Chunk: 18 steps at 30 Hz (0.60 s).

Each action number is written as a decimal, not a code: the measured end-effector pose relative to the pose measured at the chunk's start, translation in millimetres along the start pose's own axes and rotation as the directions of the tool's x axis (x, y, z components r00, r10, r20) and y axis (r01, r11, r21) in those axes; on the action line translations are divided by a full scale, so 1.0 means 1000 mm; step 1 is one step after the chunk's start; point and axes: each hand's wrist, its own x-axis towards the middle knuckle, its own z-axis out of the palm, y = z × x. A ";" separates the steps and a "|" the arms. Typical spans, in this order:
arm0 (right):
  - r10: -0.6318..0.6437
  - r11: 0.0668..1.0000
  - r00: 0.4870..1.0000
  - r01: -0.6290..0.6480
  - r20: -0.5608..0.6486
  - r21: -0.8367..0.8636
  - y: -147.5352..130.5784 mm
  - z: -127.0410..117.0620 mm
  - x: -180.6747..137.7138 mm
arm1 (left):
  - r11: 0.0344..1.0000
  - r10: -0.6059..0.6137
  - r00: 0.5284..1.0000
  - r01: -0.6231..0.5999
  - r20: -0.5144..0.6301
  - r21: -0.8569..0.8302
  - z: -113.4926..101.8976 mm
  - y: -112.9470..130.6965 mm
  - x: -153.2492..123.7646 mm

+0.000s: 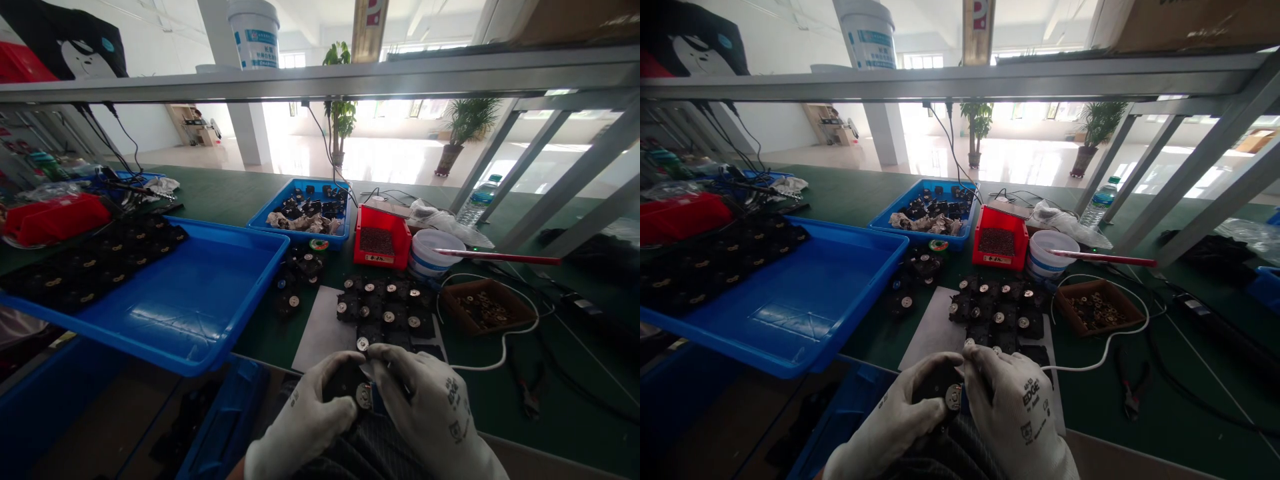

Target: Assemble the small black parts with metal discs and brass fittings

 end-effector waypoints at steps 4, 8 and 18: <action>-0.008 1.000 1.000 0.008 0.012 -0.017 0.004 0.002 -0.003 | 1.000 0.020 1.000 -0.020 0.010 0.001 0.000 0.001 0.002; -0.060 0.997 0.998 0.060 0.002 -0.038 0.005 0.003 -0.003 | 0.998 0.027 1.000 -0.028 0.001 0.054 0.000 0.002 0.002; -0.191 0.975 0.981 0.193 0.030 -0.113 0.019 0.006 -0.006 | 0.996 0.042 0.999 -0.042 -0.008 0.078 -0.002 0.003 0.004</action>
